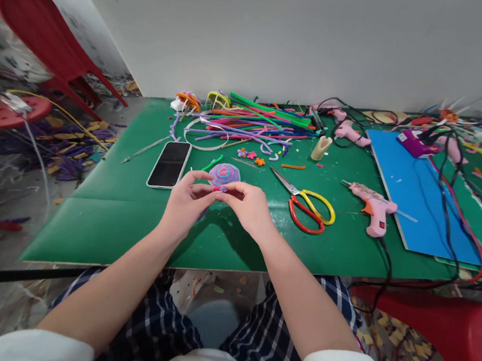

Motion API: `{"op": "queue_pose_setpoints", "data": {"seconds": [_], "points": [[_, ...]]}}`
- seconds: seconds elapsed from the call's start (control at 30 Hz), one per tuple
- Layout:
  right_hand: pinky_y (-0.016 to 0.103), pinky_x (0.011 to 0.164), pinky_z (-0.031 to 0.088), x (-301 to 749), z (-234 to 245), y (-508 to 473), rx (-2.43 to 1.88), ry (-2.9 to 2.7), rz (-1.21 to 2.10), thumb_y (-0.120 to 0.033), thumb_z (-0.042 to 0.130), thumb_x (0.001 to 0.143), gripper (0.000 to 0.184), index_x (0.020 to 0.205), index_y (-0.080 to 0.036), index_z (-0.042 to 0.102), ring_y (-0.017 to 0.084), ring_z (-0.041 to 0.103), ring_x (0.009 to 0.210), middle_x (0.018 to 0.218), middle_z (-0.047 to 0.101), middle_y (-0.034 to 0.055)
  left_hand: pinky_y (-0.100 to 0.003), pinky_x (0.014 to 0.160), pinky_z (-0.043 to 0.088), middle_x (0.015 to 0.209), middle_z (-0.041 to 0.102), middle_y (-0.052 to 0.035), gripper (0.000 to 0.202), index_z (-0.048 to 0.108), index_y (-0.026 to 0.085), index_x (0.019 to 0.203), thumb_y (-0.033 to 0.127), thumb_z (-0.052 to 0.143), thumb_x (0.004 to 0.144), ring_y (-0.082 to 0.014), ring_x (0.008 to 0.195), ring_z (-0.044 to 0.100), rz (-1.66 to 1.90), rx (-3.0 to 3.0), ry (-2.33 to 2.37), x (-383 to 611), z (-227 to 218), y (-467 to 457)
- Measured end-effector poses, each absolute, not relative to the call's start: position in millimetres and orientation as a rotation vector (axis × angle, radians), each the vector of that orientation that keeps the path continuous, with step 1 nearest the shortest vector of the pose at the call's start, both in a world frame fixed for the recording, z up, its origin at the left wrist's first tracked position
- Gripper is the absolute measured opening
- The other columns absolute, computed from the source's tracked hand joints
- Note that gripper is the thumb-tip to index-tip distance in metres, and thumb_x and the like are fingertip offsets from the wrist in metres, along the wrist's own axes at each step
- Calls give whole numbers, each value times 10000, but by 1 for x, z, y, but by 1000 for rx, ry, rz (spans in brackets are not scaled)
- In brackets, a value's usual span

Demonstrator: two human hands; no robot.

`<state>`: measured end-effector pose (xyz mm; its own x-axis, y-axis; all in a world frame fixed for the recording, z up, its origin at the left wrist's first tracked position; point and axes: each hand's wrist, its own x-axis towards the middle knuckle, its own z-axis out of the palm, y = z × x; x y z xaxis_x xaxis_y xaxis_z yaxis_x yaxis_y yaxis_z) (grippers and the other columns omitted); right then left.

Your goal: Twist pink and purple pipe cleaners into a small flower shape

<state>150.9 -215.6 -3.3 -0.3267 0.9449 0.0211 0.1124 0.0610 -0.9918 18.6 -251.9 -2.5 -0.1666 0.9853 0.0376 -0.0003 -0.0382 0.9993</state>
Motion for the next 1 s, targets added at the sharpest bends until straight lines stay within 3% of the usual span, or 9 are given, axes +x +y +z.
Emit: {"op": "queue_pose_setpoints", "data": {"seconds": [0.17,0.3,0.37,0.43,0.57,0.87,1.0], "points": [[295,690,459,157,-4,-211,-1168,-1544,1238,-343,651,646,176,724,-185,654,153,604,692,731,668,19,-314,720,488,841,667,-56,429,447,194,1130,315,571,737,-158,756,630,1232,1127,1243,4,6,-247],[280,667,440,165,1,-208,-1136,-1572,1322,-376,617,681,205,754,-185,634,143,591,690,732,664,18,-373,850,434,1051,599,-115,445,467,189,1133,337,564,725,-216,956,571,1299,1490,1848,-44,10,-217],[280,674,436,168,3,-207,-1123,-1578,1348,-383,612,686,216,766,-184,630,141,589,697,744,663,20,-444,909,372,1153,542,-141,495,450,194,1174,381,541,725,-284,1059,500,1067,1636,2257,-66,9,-196],[283,681,436,170,4,-207,-1116,-1577,1367,-391,614,683,225,769,-183,627,142,590,698,743,661,22,-512,867,363,1169,514,-192,603,430,168,1207,448,550,687,-370,1076,455,704,1624,2497,-78,5,-178],[284,687,444,172,8,-208,-1103,-1558,1402,-399,628,667,237,761,-181,625,146,596,706,734,661,20,-532,783,370,1104,531,-236,669,387,144,1244,461,530,672,-425,1038,441,362,1600,2665,-75,-8,-159],[276,680,446,174,11,-208,-1065,-1512,1417,-392,644,651,224,735,-185,634,143,591,684,703,658,12,-561,816,321,1192,461,-249,680,390,166,1257,457,543,662,-432,1079,409,475,1459,2685,-75,-15,-154],[299,733,460,173,9,-207,-1064,-1439,1478,-394,657,637,243,741,-174,649,153,605,714,720,669,27,-573,944,219,1343,340,-210,714,322,181,1313,443,555,691,-397,1243,251,798,1628,2635,-64,0,-172]]}}
